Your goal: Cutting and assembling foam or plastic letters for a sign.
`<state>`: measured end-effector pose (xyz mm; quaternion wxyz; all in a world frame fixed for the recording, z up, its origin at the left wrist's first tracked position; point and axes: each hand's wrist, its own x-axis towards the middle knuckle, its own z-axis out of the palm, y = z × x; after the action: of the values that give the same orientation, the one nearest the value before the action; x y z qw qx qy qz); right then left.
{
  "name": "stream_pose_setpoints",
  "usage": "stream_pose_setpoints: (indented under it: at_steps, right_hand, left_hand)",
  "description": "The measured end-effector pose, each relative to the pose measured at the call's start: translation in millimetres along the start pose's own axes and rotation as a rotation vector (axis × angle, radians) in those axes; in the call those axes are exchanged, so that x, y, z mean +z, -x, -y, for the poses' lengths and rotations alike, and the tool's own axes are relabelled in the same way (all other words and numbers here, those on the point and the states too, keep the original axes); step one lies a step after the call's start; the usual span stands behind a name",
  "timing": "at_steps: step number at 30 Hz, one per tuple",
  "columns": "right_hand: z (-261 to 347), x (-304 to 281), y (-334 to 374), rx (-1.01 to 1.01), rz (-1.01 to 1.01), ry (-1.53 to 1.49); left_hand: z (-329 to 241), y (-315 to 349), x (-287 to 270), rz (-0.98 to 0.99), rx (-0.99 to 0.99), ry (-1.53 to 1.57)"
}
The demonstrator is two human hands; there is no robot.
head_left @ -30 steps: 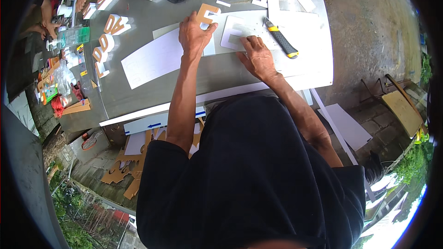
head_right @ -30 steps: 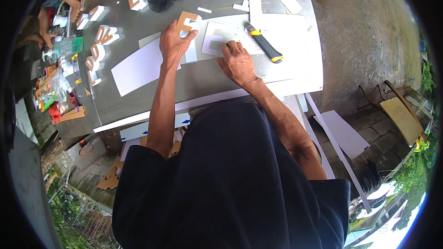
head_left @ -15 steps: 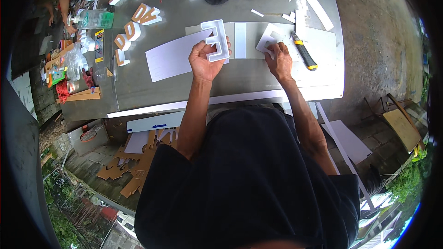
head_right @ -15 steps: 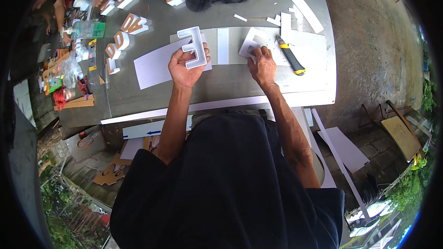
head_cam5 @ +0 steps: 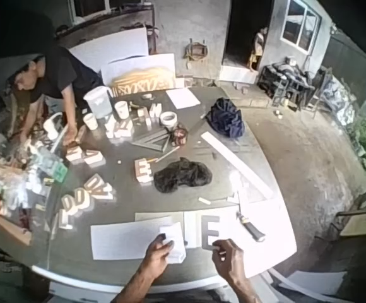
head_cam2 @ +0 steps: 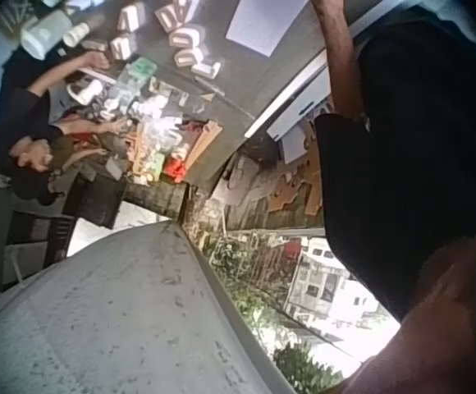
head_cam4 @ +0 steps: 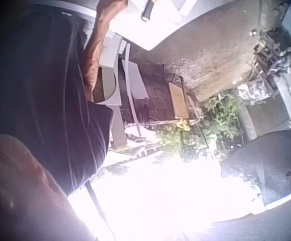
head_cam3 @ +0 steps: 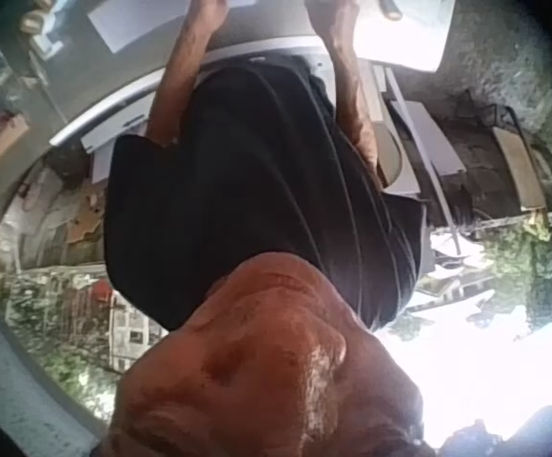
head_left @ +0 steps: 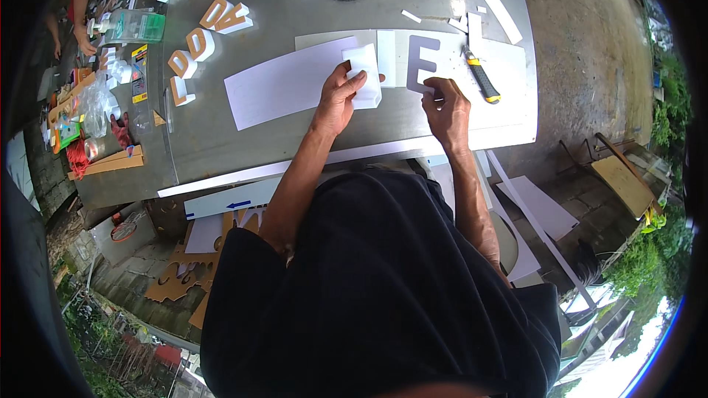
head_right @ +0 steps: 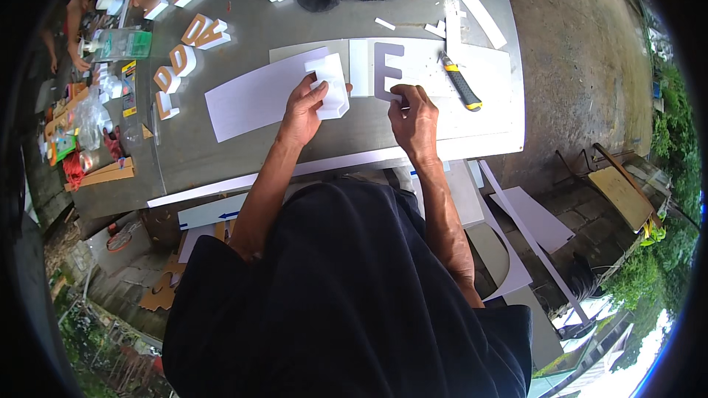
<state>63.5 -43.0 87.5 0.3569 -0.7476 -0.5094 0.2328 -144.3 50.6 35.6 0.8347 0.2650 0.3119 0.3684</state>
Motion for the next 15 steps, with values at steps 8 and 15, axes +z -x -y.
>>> stream_pose_setpoints:
  at_steps: [8, 15]
  right_hand:
    - [44.8, 23.0, 22.6, -0.42, 0.091, 0.324]
    - [38.7, -9.2, 3.4, -0.626, 0.321, 0.162]
  left_hand:
    - [29.3, -0.6, 26.5, 0.03, -0.041, 0.207]
    - [35.9, 12.5, 32.2, 0.026, 0.017, 0.342]
